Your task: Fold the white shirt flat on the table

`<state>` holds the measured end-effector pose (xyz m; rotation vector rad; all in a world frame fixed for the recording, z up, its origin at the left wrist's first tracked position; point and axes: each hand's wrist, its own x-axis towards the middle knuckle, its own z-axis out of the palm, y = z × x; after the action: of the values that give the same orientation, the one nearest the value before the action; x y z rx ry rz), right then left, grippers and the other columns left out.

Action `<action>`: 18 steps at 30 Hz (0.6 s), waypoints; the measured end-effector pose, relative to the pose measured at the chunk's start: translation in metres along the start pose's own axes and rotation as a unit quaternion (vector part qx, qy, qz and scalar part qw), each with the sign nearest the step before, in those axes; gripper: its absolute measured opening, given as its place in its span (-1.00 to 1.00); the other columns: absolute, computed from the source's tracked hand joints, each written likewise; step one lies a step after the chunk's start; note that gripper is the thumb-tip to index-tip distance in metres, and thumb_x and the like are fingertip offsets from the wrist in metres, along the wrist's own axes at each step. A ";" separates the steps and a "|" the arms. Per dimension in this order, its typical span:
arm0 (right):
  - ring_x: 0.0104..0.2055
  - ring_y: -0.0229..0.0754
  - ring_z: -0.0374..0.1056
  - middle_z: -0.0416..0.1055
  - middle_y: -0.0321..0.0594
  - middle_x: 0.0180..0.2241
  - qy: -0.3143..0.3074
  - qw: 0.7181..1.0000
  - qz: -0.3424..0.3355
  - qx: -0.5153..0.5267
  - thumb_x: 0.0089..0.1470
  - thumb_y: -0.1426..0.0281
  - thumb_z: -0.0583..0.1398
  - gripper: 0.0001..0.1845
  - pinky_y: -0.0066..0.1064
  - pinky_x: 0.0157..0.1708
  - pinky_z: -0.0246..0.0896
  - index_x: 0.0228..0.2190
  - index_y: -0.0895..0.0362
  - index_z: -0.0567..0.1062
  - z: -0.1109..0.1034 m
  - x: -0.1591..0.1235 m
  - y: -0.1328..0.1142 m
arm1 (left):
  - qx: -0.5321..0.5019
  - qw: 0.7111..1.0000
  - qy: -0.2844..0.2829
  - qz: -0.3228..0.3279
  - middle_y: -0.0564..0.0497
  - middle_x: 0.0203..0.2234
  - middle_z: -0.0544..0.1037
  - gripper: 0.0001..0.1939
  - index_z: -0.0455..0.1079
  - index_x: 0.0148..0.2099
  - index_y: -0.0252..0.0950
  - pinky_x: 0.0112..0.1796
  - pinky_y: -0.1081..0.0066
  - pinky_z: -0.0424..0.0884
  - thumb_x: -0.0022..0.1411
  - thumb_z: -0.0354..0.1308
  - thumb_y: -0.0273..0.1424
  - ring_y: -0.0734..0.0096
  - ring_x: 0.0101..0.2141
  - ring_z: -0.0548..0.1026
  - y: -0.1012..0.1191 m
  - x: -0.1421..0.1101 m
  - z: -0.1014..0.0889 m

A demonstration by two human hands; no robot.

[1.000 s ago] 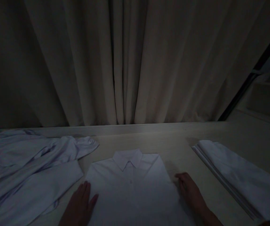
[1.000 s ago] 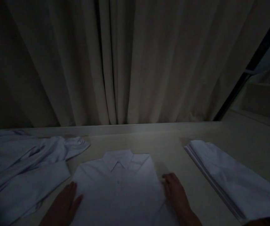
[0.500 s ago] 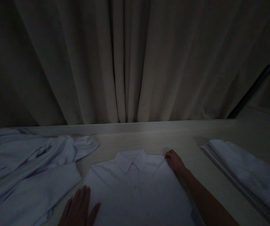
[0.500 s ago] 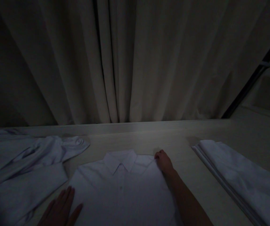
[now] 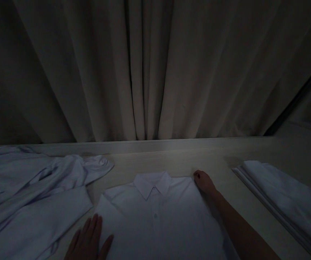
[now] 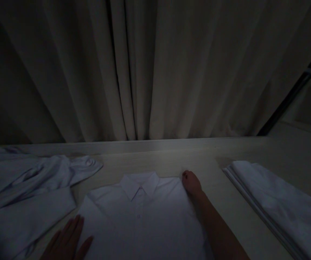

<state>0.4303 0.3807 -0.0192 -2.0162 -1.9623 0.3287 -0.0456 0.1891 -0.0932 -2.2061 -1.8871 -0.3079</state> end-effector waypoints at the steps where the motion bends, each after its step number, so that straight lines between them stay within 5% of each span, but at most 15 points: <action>1: -0.16 -0.19 0.35 0.48 -0.08 -0.22 -0.008 1.000 -0.002 0.013 0.10 0.43 -0.01 -0.68 -0.44 -0.16 0.14 -0.23 0.20 0.50 0.000 -0.002 0.003 | -0.022 0.999 -0.009 -0.028 -0.21 0.14 0.34 -0.44 0.35 0.06 -0.28 0.09 -0.08 0.27 0.12 -0.10 -0.10 -0.05 0.16 0.25 0.002 0.007 -0.007; 7: -0.16 -0.19 0.38 0.50 -0.11 -0.20 -0.039 0.996 -0.025 0.077 0.08 0.32 0.05 -0.67 -0.45 -0.14 0.18 -0.23 0.17 0.53 0.001 -0.009 0.010 | -0.159 0.952 -0.087 -0.249 -0.28 0.03 0.42 -0.37 0.22 0.10 -0.43 0.06 0.15 0.30 0.22 -0.36 -0.10 0.12 0.02 0.41 0.001 0.094 -0.066; 11: -0.18 -0.18 0.39 0.52 -0.14 -0.25 -0.045 0.995 -0.014 0.085 0.04 0.35 0.07 -0.74 -0.44 -0.17 0.18 -0.32 0.16 0.53 0.004 -0.005 0.012 | -0.201 0.936 -0.171 -0.233 -0.21 -0.21 0.56 -0.52 0.39 -0.17 -0.33 -0.05 0.22 0.35 0.19 -0.28 -0.20 0.15 -0.14 0.50 -0.019 0.139 -0.065; 18: -0.28 -0.19 0.39 0.52 -0.13 -0.34 -0.052 0.996 0.029 0.064 0.02 0.41 0.09 -0.81 -0.45 -0.27 0.16 -0.42 0.17 0.51 0.004 0.003 0.014 | -0.211 0.930 -0.185 -0.238 -0.14 -0.26 0.58 -0.61 0.43 -0.31 -0.28 -0.14 0.27 0.37 0.11 -0.13 -0.16 0.16 -0.18 0.52 -0.044 0.147 -0.057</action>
<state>0.4419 0.3842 -0.0284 -2.0125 -1.8927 0.5695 -0.0673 0.3166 0.0068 -2.1276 -2.7990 -0.4372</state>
